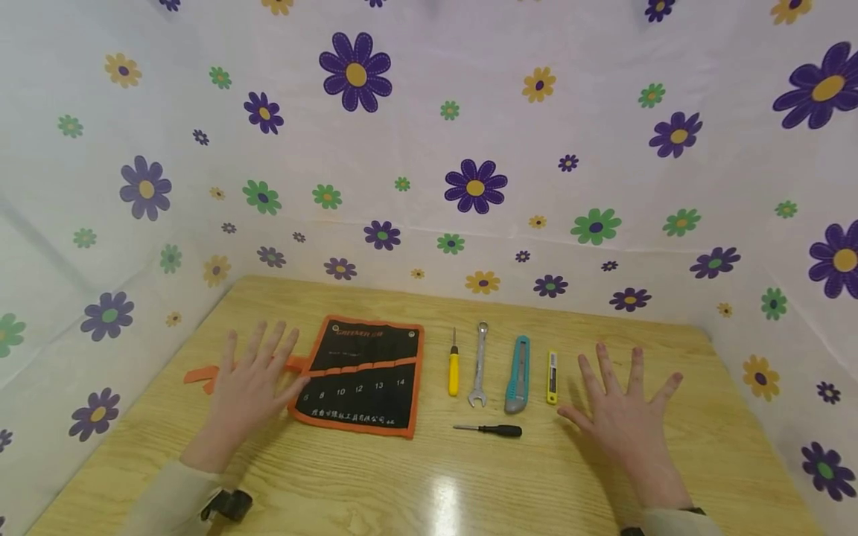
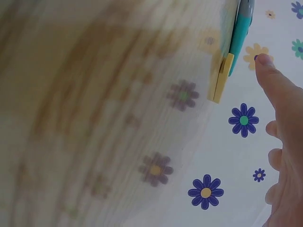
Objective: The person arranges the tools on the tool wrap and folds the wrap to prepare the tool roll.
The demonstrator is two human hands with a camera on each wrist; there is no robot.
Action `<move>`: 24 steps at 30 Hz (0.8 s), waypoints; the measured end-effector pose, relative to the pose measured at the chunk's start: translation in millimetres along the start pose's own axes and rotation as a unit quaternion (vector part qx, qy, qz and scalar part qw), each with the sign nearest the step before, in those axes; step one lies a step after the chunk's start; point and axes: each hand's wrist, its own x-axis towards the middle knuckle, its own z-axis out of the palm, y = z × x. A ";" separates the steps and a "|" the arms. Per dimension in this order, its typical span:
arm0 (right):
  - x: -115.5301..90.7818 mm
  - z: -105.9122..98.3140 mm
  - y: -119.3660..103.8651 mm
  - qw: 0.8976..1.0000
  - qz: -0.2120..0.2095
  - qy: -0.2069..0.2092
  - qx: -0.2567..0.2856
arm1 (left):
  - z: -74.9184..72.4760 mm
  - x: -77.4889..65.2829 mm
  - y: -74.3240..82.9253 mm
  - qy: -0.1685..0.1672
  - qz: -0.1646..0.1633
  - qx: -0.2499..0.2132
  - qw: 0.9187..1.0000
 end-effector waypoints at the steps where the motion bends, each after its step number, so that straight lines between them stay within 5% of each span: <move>1: 0.0 0.0 -0.3 1.000 0.002 0.000 0.000 | 0.9 -0.4 1.3 -0.003 -0.004 -0.008 1.000; 9: -0.6 -1.6 -14.0 1.000 0.010 -0.006 0.025 | 18.4 -6.5 18.4 -0.028 -0.031 -0.116 0.992; 15: 5.8 0.2 -35.4 0.998 -0.032 0.027 0.053 | 23.0 -12.1 36.1 -0.021 -0.031 -0.160 0.986; 24: 20.6 -1.6 -80.7 0.989 -0.095 -0.003 0.113 | 26.8 -17.7 56.4 -0.013 -0.016 -0.227 0.974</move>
